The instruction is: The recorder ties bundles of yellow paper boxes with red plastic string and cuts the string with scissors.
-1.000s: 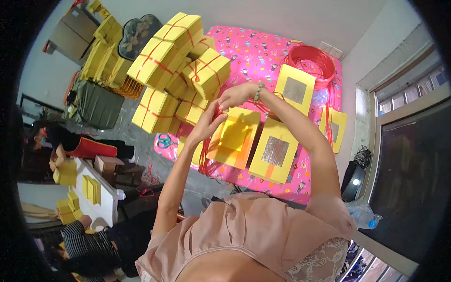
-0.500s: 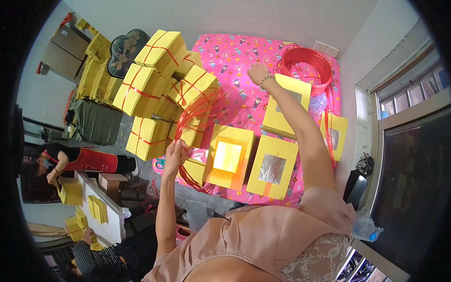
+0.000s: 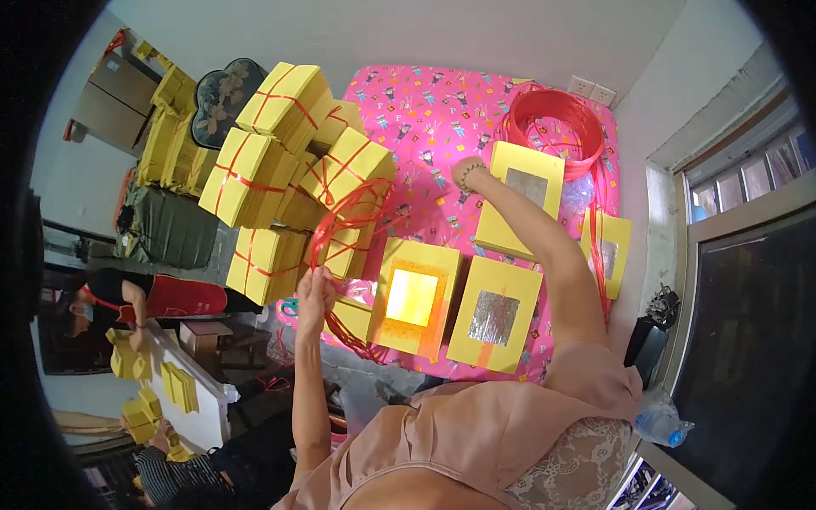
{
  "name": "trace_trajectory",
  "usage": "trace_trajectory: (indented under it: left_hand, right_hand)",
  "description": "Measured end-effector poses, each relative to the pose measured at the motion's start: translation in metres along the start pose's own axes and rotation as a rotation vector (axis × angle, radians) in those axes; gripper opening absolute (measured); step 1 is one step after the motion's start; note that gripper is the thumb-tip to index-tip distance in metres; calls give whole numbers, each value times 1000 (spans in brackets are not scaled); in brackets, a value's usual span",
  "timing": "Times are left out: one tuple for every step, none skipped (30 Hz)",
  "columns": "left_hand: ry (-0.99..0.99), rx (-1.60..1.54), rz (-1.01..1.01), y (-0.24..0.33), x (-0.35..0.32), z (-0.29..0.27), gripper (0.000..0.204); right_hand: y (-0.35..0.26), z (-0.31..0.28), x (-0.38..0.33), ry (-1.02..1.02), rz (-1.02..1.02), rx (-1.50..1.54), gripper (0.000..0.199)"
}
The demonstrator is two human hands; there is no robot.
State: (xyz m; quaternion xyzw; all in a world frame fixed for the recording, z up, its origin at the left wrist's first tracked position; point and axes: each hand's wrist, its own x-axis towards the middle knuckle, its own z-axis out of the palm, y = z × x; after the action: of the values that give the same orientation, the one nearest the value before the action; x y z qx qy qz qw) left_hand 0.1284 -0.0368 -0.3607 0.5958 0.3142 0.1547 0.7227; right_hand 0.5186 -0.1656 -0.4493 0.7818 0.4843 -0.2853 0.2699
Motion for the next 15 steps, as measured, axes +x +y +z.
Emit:
trace_trajectory:
  left_hand:
    - [-19, 65, 9, -5, 1, 3, 24]
    - [-36, 105, 13, -11, 3, 8, 25]
    - [-53, 107, 0, -15, 4, 15, 26]
    - [-72, 156, 42, -18, 5, 23, 26]
    - [-92, 205, 87, -19, 7, 31, 26]
    - [-107, 185, 89, -21, 7, 35, 26]
    - [-123, 166, 93, -21, 8, 39, 26]
    - [-118, 149, 96, -21, 9, 41, 26]
    - [-123, 154, 97, -19, 10, 42, 26]
    - [-120, 130, 72, -17, 9, 44, 26]
    - [-118, 105, 48, -15, 8, 46, 26]
    - [-96, 96, 52, -16, 5, 43, 25]
    - [-102, 99, 57, -15, 3, 42, 25]
    - [-67, 78, 39, -14, 0, 38, 25]
    - [-52, 55, 22, -11, -1, 39, 26]
  right_hand:
    - [2, -1, 8, 217, 80, 107, 24]
    - [5, -3, 16, 436, 160, 215, 21]
    - [5, -5, 26, 653, 237, 325, 20]
    - [8, -7, 33, 660, 238, 329, 20]
    - [13, -10, 38, 709, 256, 348, 21]
    - [17, -12, 42, 754, 272, 366, 22]
    - [22, -17, 45, 760, 274, 368, 22]
    - [28, -24, 48, 769, 312, 475, 22]
    - [36, -27, 50, 772, 351, 586, 23]
    - [46, -30, 50, 774, 356, 590, 23]
    - [61, -32, 48, 866, 304, 705, 23]
    - [69, -36, 44, 956, 241, 819, 23]
    - [83, -37, 39, 1051, 288, 808, 24]
    - [98, -36, 33, 1145, 336, 795, 25]
    - [131, -31, 24, 1328, 362, 762, 25]
